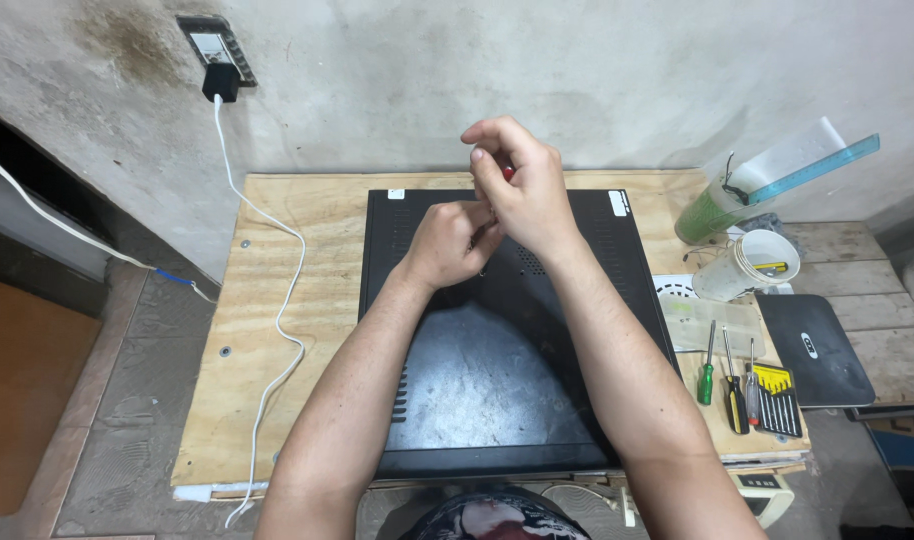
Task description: The person uses a screwdriver to remove screws from the back panel of a black electronic device. The screws are placed on the table as they are removed. The person continues to remove screws from different locations on the panel.
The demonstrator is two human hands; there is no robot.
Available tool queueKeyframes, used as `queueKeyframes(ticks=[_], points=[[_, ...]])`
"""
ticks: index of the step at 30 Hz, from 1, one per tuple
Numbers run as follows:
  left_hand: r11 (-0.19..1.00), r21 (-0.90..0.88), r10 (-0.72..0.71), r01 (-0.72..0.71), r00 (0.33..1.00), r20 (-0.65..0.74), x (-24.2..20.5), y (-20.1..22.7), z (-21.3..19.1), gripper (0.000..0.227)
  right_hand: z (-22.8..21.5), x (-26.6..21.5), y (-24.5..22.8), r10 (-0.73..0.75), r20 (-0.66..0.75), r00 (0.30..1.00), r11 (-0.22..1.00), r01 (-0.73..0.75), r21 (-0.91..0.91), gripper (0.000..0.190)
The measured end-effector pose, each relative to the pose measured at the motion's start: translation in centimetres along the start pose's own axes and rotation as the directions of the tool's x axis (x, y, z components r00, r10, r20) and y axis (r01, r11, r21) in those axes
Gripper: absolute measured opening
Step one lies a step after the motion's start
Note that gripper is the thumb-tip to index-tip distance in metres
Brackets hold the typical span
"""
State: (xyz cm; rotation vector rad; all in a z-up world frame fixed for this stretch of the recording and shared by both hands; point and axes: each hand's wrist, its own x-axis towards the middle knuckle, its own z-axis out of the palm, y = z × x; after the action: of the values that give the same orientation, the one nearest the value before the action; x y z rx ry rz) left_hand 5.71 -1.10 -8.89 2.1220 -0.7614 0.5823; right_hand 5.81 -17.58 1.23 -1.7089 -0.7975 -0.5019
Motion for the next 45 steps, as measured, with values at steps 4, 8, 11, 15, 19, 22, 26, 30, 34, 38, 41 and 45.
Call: queueKeyframes(ticks=[4,8,11,15,19,22,26,30,34,38,41,45], points=[[1.000,-0.009,0.025,-0.026,1.000,-0.013,0.2,1.3,-1.0,0.038,-0.7,-1.9,-0.9,0.008,0.039,0.999,0.993,-0.003,-0.118,0.028],[0.999,0.017,0.047,-0.047,0.999,-0.004,-0.7,-0.2,0.4,0.037,-1.7,-4.3,1.4,-0.039,0.024,0.999,0.979,0.043,-0.199,0.029],[0.997,-0.020,0.078,-0.078,0.997,-0.021,-0.6,0.7,0.1,0.034,-2.7,-5.5,3.7,-0.105,0.014,0.994,0.952,0.105,-0.286,0.040],[0.997,-0.033,0.066,-0.066,0.997,-0.027,-0.5,0.4,0.0,0.034,-2.7,-6.2,6.3,-0.160,0.033,0.986,0.938,0.163,-0.306,0.047],[0.998,-0.027,0.062,-0.062,0.998,-0.026,-0.6,-0.3,0.4,0.034,-2.2,-7.0,7.4,-0.164,0.003,0.986,0.956,0.160,-0.247,0.043],[0.995,-0.044,0.086,-0.087,0.996,-0.037,-0.4,0.3,0.6,0.038,-2.1,-7.3,7.1,-0.186,-0.011,0.983,0.955,0.178,-0.238,0.046],[0.996,-0.038,0.082,-0.084,0.995,-0.050,-0.8,0.2,0.9,0.040,-2.3,-8.2,8.8,-0.195,-0.030,0.980,0.958,0.184,-0.220,0.046],[0.995,-0.024,0.098,-0.099,0.993,-0.061,-0.7,0.2,0.9,0.039,-2.3,-8.4,9.0,-0.209,-0.047,0.977,0.961,0.196,-0.194,0.043],[0.992,-0.030,0.120,-0.122,0.991,-0.061,-0.5,0.9,0.9,0.035,-2.9,-8.5,8.6,-0.188,-0.046,0.981,0.965,0.176,-0.195,0.044],[0.991,-0.020,0.131,-0.133,0.990,-0.058,-0.3,0.5,0.9,0.033,-3.2,-8.0,7.7,-0.152,-0.055,0.987,0.976,0.141,-0.167,0.042],[0.987,-0.007,0.162,-0.163,0.985,-0.062,-0.1,0.7,0.7,0.033,-3.6,-7.5,7.5,-0.148,-0.048,0.988,0.979,0.140,-0.147,0.044],[0.986,-0.032,0.160,-0.162,0.986,-0.052,-0.2,0.8,0.3,0.032,-4.1,-7.8,7.8,-0.130,-0.052,0.990,0.987,0.124,-0.101,0.048]])
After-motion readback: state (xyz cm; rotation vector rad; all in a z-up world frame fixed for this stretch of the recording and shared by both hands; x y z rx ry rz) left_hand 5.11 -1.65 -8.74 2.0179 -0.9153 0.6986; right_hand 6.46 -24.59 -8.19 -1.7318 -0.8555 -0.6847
